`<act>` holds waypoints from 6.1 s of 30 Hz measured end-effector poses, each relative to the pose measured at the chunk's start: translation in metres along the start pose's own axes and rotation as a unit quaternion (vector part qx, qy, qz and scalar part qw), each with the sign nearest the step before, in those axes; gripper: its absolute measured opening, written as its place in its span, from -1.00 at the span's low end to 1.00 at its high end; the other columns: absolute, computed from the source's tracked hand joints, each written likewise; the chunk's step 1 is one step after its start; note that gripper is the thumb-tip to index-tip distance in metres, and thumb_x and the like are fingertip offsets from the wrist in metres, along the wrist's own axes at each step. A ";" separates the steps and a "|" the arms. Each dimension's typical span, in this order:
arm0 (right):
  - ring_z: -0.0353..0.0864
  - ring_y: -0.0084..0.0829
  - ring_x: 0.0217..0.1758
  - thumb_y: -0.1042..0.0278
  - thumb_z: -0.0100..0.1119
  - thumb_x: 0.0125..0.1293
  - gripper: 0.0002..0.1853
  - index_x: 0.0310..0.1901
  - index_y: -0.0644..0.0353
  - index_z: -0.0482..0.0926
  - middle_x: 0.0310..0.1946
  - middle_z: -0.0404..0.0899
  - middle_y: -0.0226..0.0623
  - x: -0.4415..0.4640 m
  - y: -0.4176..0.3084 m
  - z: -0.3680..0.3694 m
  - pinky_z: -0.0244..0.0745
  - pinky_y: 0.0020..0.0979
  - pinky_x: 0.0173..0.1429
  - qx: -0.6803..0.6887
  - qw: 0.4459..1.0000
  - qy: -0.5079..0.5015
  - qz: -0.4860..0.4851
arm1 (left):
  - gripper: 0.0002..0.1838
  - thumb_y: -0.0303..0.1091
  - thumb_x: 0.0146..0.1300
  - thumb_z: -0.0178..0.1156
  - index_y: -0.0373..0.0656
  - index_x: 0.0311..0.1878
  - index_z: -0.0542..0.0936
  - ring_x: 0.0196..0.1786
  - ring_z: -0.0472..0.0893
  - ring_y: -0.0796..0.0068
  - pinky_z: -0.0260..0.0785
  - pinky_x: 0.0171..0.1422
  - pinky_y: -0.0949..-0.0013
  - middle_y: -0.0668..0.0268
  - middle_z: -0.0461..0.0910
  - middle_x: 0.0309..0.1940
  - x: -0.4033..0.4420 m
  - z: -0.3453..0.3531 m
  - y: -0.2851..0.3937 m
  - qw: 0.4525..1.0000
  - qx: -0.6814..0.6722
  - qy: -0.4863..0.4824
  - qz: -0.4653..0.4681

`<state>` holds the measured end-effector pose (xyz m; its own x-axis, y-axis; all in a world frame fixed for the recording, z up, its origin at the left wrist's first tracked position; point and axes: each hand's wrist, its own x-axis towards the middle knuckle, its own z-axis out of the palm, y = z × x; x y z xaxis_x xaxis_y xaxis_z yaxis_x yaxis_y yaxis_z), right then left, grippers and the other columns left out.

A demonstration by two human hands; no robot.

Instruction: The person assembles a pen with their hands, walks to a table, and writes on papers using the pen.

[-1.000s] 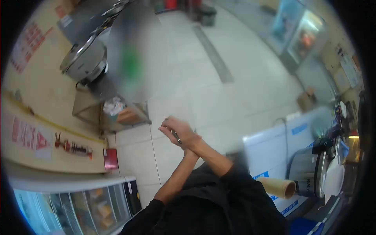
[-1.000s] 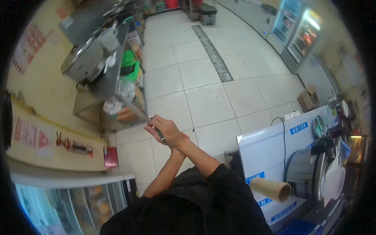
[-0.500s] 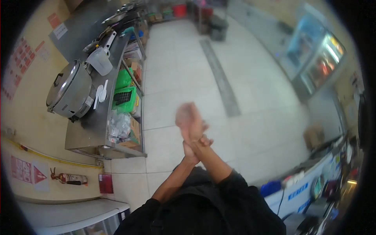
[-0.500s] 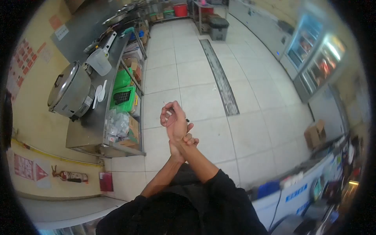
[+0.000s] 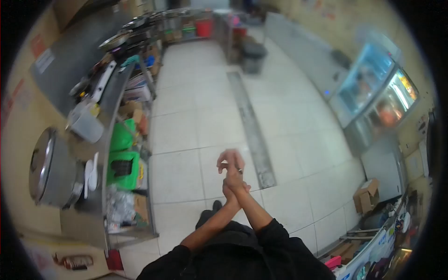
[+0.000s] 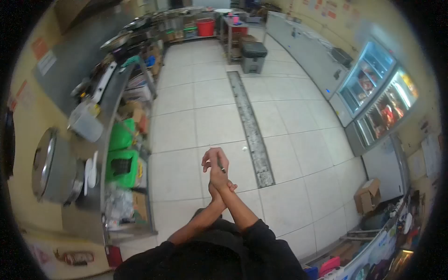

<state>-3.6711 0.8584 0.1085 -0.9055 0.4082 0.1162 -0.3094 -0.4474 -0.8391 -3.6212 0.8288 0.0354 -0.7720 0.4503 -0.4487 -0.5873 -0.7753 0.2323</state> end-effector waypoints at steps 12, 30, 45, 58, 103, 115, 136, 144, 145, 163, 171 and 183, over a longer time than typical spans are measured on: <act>0.72 -0.11 -0.29 0.43 0.30 0.47 -0.91 -0.16 0.26 0.63 -0.29 0.68 -0.09 0.326 -0.035 -0.320 0.59 -0.20 -0.17 -0.427 0.841 0.289 -0.163 | -0.68 -0.11 0.54 0.15 -0.18 0.06 0.57 -0.20 0.62 0.27 0.50 0.04 0.16 0.25 0.59 -0.35 0.287 0.169 -0.128 0.773 0.470 -0.230 0.359; 0.68 -0.23 0.18 -0.11 -0.07 0.73 -0.58 0.14 0.12 0.50 0.08 0.67 -0.16 0.840 -0.057 -0.563 0.64 -0.08 0.23 0.189 0.933 0.173 0.254 | -0.63 -0.31 0.31 0.26 -0.18 0.15 0.72 0.48 0.50 0.05 0.29 0.54 -0.14 0.15 0.65 0.33 0.861 0.426 -0.240 0.305 0.585 -0.688 0.301; 0.69 -0.21 0.18 -0.05 -0.09 0.75 -0.56 0.09 0.20 0.56 0.09 0.71 -0.06 1.248 -0.132 -0.790 0.56 -0.15 0.30 0.083 0.953 0.162 0.243 | -0.39 0.12 0.58 0.04 -0.10 -0.42 0.81 0.02 0.70 0.08 0.44 0.21 -0.05 0.17 0.77 -0.33 1.247 0.778 -0.337 -0.073 0.838 -0.526 0.127; 0.74 -0.34 -0.09 -0.12 0.26 0.57 -0.51 -0.12 0.28 0.62 -0.07 0.79 -0.08 1.644 -0.257 -1.088 0.63 -0.30 0.00 -0.339 0.926 0.111 0.128 | -0.49 -0.28 0.45 0.27 -0.16 0.42 0.52 0.54 0.41 -0.02 0.16 0.63 -0.15 0.09 0.49 0.45 1.638 0.973 -0.445 0.256 0.736 -0.571 0.257; 0.45 -0.54 -0.39 0.40 0.25 0.54 -0.93 -0.11 0.18 0.62 -0.42 0.53 -0.40 2.847 -0.506 -1.711 0.35 -0.44 -0.30 -0.064 0.846 0.505 -0.159 | -0.77 -0.44 0.53 0.26 -0.25 0.17 0.65 0.25 0.68 0.02 0.47 0.40 0.12 0.05 0.71 0.14 2.964 1.638 -0.713 0.455 0.746 -0.461 0.153; 0.51 -0.62 -0.38 0.56 0.27 0.51 -0.96 -0.10 0.27 0.60 -0.39 0.61 -0.40 3.145 -0.544 -1.845 0.43 -0.50 -0.26 -0.141 0.743 0.614 -0.227 | -0.58 -0.27 0.37 0.44 -0.08 0.25 0.63 0.55 0.38 -0.01 0.19 0.61 -0.12 0.19 0.55 0.34 3.258 1.837 -1.025 0.219 0.611 -0.731 0.210; 0.71 -0.51 -0.31 0.64 0.39 0.28 -0.84 -0.12 0.26 0.71 -0.27 0.74 -0.23 3.216 -0.518 -1.977 0.58 -0.50 -0.25 -0.422 0.763 0.486 -0.062 | -0.59 0.05 0.15 0.62 0.08 -0.03 0.76 0.40 0.41 0.18 0.13 0.49 -0.07 0.46 0.62 0.18 3.423 1.862 -1.084 0.236 0.585 -0.775 -0.033; 0.73 -0.52 -0.33 0.61 0.43 0.20 -0.77 -0.10 0.22 0.70 -0.30 0.74 -0.24 3.221 -0.519 -1.978 0.58 -0.50 -0.27 -0.516 0.718 0.464 -0.055 | -0.60 0.16 0.20 0.52 0.17 -0.02 0.81 0.42 0.37 0.15 -0.02 0.65 -0.19 0.44 0.58 0.14 3.425 1.868 -1.080 0.207 0.601 -0.772 0.017; 0.73 -0.52 -0.35 0.61 0.44 0.19 -0.77 -0.11 0.21 0.70 -0.30 0.74 -0.25 3.221 -0.519 -1.979 0.57 -0.51 -0.29 -0.520 0.719 0.458 -0.053 | -0.60 0.18 0.22 0.50 0.17 -0.02 0.81 0.42 0.37 0.14 -0.05 0.67 -0.21 0.44 0.58 0.14 3.425 1.869 -1.081 0.202 0.606 -0.770 0.013; 0.71 -0.51 -0.39 0.62 0.43 0.20 -0.76 -0.11 0.19 0.69 -0.31 0.74 -0.22 3.222 -0.518 -1.983 0.54 -0.49 -0.33 -0.548 0.703 0.450 -0.062 | -0.58 0.16 0.26 0.46 0.16 0.05 0.83 0.45 0.33 0.09 -0.10 0.73 -0.32 0.35 0.52 0.16 3.423 1.868 -1.081 0.179 0.606 -0.775 0.014; 0.71 -0.51 -0.38 0.63 0.43 0.18 -0.76 -0.11 0.20 0.70 -0.31 0.74 -0.21 3.218 -0.516 -1.981 0.54 -0.48 -0.33 -0.524 0.709 0.469 -0.054 | -0.60 0.17 0.27 0.46 0.15 0.02 0.81 0.46 0.33 0.08 -0.09 0.71 -0.30 0.34 0.51 0.16 3.422 1.869 -1.081 0.181 0.604 -0.776 0.017; 0.69 -0.55 -0.40 0.64 0.43 0.16 -0.75 -0.12 0.21 0.70 -0.30 0.73 -0.23 3.219 -0.518 -1.978 0.52 -0.50 -0.36 -0.538 0.701 0.466 -0.044 | -0.59 0.20 0.26 0.47 0.17 0.01 0.81 0.48 0.30 0.06 -0.10 0.72 -0.29 0.35 0.51 0.16 3.422 1.867 -1.080 0.187 0.607 -0.772 0.018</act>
<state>-5.8512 3.9782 -0.1342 -0.1588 0.9634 0.2160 0.5006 0.2671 -0.8235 -6.0828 4.0341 -0.1401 0.6205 0.7720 0.1380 0.5261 -0.5402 0.6568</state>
